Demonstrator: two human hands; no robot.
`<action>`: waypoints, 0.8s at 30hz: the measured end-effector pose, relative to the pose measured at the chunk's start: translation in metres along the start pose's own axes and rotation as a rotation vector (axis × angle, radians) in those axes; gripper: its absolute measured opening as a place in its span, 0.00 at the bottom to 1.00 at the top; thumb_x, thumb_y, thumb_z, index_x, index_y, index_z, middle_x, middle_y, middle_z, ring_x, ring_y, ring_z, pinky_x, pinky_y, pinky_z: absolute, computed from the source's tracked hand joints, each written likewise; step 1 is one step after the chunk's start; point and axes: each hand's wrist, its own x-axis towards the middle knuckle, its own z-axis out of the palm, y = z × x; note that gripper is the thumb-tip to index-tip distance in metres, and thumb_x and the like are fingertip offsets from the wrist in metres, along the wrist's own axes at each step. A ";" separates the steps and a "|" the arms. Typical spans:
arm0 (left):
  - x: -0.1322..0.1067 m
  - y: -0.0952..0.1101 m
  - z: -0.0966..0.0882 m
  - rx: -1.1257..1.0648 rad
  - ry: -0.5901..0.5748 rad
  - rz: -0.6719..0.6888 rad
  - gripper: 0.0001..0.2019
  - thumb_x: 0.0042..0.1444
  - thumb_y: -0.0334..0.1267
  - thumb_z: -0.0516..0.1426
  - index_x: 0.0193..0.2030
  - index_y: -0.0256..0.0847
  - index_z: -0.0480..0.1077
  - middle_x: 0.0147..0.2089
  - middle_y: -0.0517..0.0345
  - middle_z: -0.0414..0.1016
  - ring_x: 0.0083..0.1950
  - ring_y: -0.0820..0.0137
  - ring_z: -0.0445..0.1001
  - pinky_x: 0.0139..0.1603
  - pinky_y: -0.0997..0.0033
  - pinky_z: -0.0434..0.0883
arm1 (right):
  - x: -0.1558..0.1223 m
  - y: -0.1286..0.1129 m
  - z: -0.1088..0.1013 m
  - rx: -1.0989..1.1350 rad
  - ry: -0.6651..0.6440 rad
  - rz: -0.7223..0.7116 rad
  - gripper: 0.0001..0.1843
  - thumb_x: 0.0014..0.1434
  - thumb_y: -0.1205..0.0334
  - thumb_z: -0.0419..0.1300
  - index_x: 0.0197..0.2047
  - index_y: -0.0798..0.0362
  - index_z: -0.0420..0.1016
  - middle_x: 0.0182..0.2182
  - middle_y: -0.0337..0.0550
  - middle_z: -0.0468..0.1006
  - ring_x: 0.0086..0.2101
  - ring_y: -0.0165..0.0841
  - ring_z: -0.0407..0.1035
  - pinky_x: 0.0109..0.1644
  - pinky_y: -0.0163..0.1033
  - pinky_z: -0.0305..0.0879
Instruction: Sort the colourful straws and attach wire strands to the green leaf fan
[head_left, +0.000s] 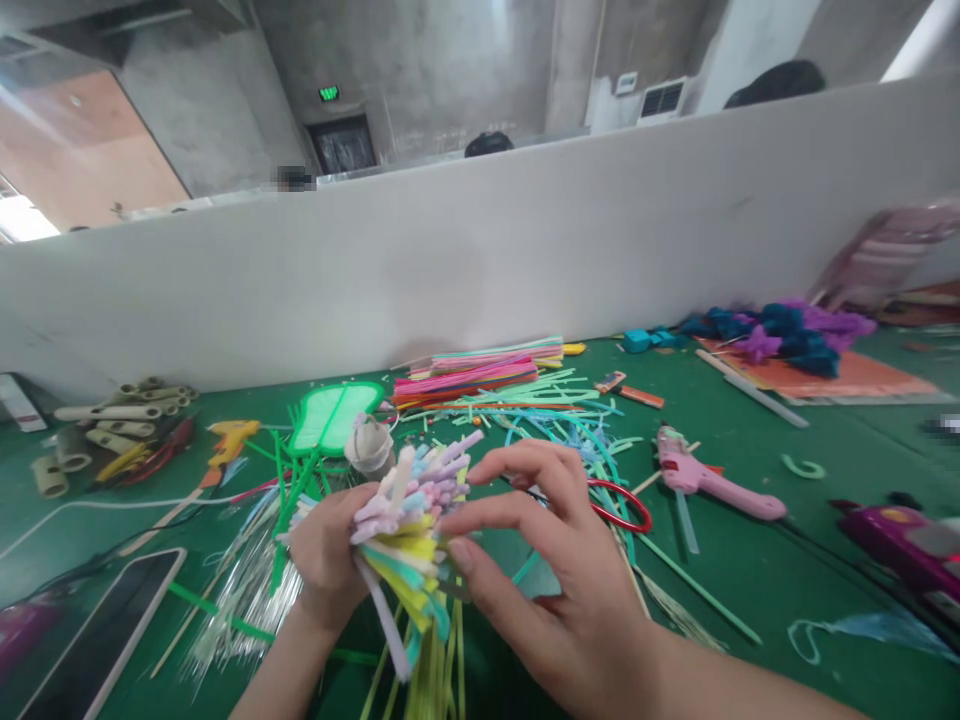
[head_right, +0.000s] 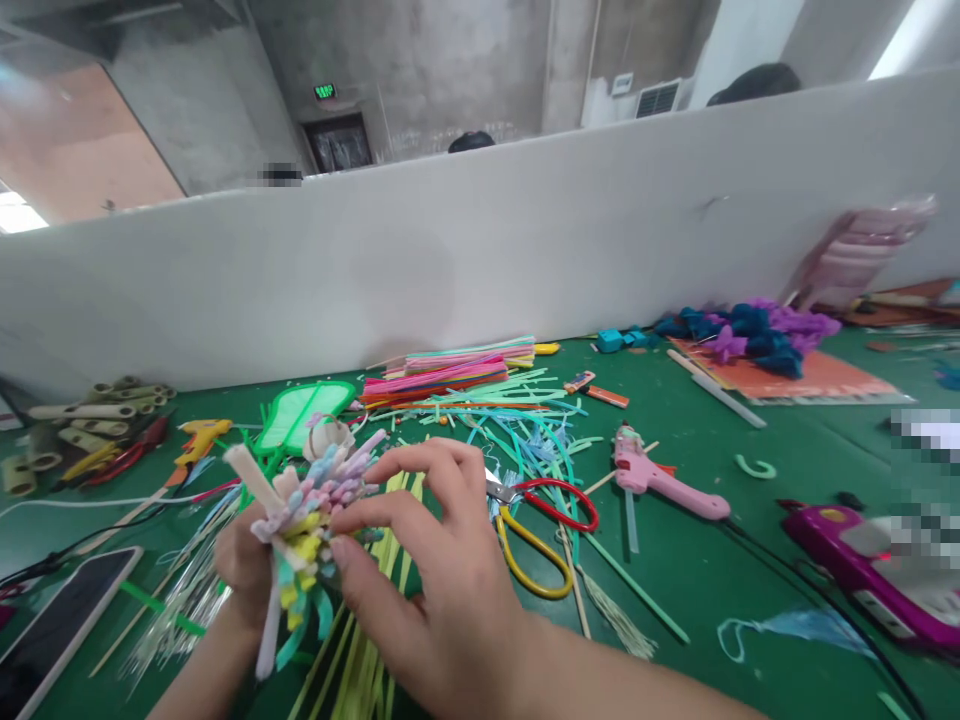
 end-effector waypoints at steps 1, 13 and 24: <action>0.003 0.002 0.000 0.022 0.028 0.037 0.10 0.61 0.40 0.54 0.47 0.43 0.66 0.37 0.50 0.80 0.36 0.60 0.80 0.32 0.61 0.77 | 0.001 0.000 0.000 -0.005 0.001 0.003 0.05 0.56 0.70 0.61 0.34 0.52 0.77 0.40 0.45 0.72 0.46 0.36 0.65 0.50 0.44 0.60; 0.016 0.010 0.003 0.072 0.115 0.229 0.07 0.62 0.39 0.53 0.42 0.39 0.68 0.33 0.52 0.80 0.32 0.67 0.79 0.32 0.70 0.75 | 0.008 0.004 -0.010 -0.041 -0.125 0.036 0.04 0.57 0.67 0.61 0.34 0.50 0.78 0.43 0.46 0.71 0.49 0.39 0.64 0.54 0.50 0.60; 0.003 0.000 0.009 0.073 0.048 0.248 0.11 0.58 0.36 0.56 0.47 0.36 0.68 0.35 0.47 0.80 0.34 0.63 0.79 0.33 0.67 0.74 | 0.014 0.010 -0.026 -0.151 -0.203 -0.150 0.11 0.56 0.72 0.62 0.36 0.45 0.80 0.51 0.43 0.71 0.55 0.42 0.57 0.57 0.54 0.60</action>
